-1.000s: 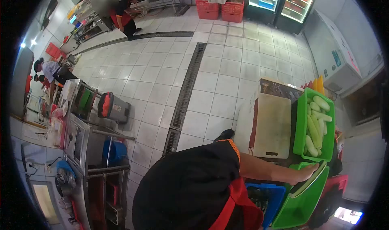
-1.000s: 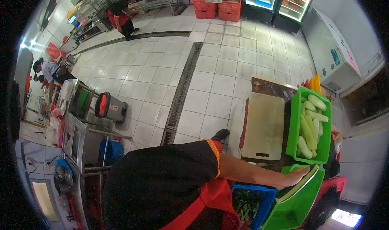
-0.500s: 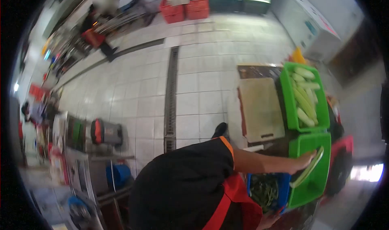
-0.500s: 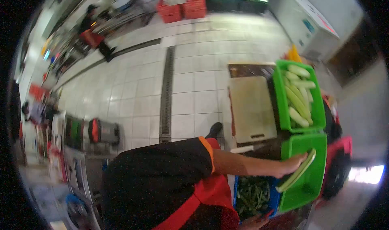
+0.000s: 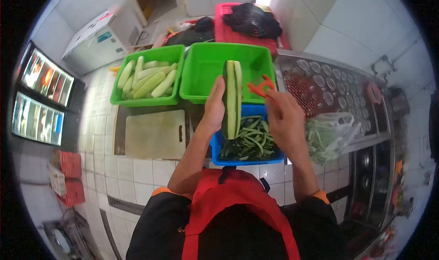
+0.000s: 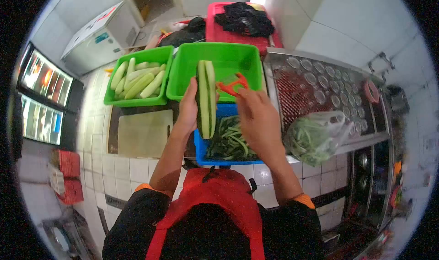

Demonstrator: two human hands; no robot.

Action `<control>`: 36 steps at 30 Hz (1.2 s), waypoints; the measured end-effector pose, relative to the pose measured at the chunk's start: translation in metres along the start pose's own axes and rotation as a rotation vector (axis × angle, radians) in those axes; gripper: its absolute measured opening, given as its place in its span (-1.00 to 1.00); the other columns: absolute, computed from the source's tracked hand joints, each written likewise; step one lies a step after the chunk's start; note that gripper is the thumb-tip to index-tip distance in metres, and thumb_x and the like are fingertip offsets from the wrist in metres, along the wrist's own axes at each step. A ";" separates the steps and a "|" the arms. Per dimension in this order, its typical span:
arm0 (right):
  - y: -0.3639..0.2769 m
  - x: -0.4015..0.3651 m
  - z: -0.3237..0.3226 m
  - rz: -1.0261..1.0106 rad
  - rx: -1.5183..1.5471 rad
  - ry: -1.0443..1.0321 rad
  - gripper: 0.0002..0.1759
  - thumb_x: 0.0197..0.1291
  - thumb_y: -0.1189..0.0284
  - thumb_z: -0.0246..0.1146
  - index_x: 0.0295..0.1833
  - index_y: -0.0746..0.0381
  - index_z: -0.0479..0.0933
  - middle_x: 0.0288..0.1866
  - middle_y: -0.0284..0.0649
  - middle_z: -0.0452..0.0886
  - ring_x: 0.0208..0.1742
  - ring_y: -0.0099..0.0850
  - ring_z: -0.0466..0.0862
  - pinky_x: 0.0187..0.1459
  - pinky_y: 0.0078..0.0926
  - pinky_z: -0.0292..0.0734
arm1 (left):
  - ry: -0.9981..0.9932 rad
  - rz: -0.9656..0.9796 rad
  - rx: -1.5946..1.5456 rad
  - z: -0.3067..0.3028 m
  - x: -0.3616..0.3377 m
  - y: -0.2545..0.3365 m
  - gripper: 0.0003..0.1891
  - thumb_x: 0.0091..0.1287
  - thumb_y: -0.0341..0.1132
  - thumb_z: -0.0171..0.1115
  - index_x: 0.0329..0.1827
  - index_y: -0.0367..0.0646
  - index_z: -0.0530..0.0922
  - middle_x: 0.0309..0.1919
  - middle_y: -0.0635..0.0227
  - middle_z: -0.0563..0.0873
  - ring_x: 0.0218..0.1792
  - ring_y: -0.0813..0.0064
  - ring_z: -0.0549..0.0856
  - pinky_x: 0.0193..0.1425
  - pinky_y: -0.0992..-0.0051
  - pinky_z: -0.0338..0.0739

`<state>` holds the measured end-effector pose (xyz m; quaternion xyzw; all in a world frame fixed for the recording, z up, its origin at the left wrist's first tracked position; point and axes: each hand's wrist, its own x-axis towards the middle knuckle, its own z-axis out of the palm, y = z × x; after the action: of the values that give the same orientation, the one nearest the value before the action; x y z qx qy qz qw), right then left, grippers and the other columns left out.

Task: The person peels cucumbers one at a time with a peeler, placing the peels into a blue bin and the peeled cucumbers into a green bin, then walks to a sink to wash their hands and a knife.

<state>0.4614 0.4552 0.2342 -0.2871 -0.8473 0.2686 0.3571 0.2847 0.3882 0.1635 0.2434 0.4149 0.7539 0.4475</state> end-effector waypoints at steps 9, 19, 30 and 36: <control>-0.010 0.014 0.019 -0.115 -0.028 0.027 -0.83 0.31 0.51 0.20 -0.02 0.29 0.54 -0.27 0.07 0.58 -0.27 0.08 0.61 -0.30 -0.09 0.47 | 0.169 0.072 0.109 0.011 0.009 -0.012 -0.47 0.58 0.06 -0.19 0.31 -0.21 0.38 0.06 0.30 0.57 0.05 0.52 0.54 0.16 0.45 0.41; 0.021 -0.101 0.030 0.130 0.102 -0.437 -0.87 0.29 0.49 0.18 -0.11 0.31 0.53 -0.32 0.09 0.60 -0.26 0.09 0.62 -0.26 -0.03 0.49 | 0.344 -0.078 -0.232 -0.032 0.034 -0.001 -0.41 0.50 0.27 -0.25 -0.03 -0.13 0.45 -0.42 0.22 0.60 -0.40 0.42 0.63 -0.29 0.40 0.58; 0.016 -0.014 0.009 -0.034 0.115 0.045 -0.88 0.28 0.52 0.23 -0.11 0.32 0.52 -0.35 0.04 0.58 -0.31 0.03 0.59 -0.30 -0.13 0.46 | -0.073 -0.255 0.107 -0.004 0.009 -0.020 -0.40 0.53 0.20 -0.20 0.04 -0.19 0.56 -0.30 0.32 0.70 -0.35 0.54 0.67 -0.27 0.53 0.58; 0.003 0.008 0.010 -0.056 0.170 0.050 -0.89 0.30 0.51 0.20 -0.16 0.34 0.48 -0.38 0.07 0.57 -0.30 0.05 0.59 -0.31 -0.09 0.45 | -0.117 -0.159 0.135 -0.002 0.000 -0.014 -0.44 0.54 0.15 -0.16 0.14 -0.19 0.52 -0.24 0.30 0.71 -0.29 0.55 0.68 -0.19 0.53 0.58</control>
<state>0.4502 0.4605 0.2302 -0.2385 -0.8199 0.3222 0.4087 0.2899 0.3914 0.1511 0.2827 0.4559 0.6711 0.5118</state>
